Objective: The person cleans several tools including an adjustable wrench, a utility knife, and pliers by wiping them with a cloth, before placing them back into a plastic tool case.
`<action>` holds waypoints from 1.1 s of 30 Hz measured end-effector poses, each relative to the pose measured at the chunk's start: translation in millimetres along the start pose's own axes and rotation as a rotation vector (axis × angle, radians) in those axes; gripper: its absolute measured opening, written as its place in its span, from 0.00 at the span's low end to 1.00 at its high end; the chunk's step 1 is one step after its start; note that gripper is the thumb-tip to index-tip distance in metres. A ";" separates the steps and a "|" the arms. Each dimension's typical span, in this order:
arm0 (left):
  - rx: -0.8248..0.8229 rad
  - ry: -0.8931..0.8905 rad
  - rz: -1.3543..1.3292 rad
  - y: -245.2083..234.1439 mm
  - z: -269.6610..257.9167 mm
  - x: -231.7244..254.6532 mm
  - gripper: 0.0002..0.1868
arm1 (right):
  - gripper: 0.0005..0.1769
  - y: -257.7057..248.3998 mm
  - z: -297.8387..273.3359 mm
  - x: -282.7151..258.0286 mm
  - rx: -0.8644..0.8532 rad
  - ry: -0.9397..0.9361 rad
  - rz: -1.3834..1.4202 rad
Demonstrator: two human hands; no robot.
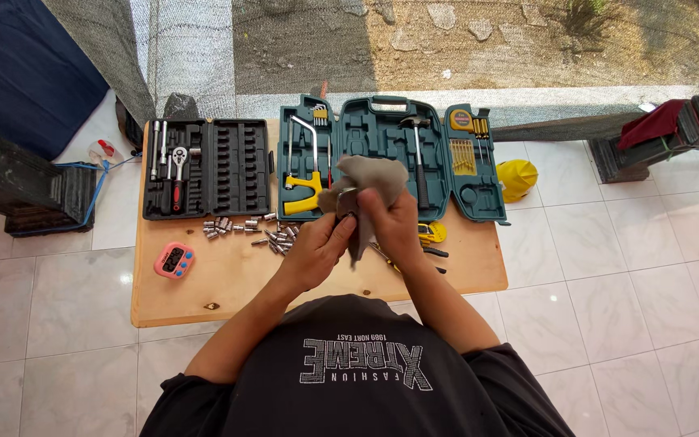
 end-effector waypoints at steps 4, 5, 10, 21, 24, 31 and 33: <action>0.005 -0.007 0.059 -0.5 1.0 -0.1 0.23 | 0.16 4.7 0.6 -6.9 -0.003 0.011 -0.102; 0.005 -0.006 0.060 -0.6 1.9 0.8 0.23 | 0.16 5.2 -0.5 -8.4 -0.002 0.010 -0.101; -0.004 0.013 0.023 1.7 0.4 0.1 0.23 | 0.15 1.9 -1.6 0.1 0.219 -0.083 0.294; 0.211 0.011 -0.606 -4.8 -0.8 -27.5 0.20 | 0.20 22.3 -19.6 61.2 -0.204 0.222 0.043; 0.219 0.028 -0.698 -3.4 -4.0 -32.4 0.19 | 0.21 19.5 -20.2 54.1 -0.195 0.207 0.033; 0.618 0.233 -0.641 -16.3 -4.2 -50.8 0.17 | 0.23 41.1 -22.7 46.1 -0.250 0.251 -0.059; 0.607 0.245 -0.626 -17.0 -4.8 -52.2 0.19 | 0.24 48.8 -27.3 35.3 -0.288 0.126 -0.114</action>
Point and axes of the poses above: each hand's wrist, its own z-axis towards the middle knuckle, its own y-axis out of the palm, x = y × z, the point moved 4 cm from there along z, towards the middle knuckle, and after that the axes turned 13 degrees about y, right-handed, at the moved point
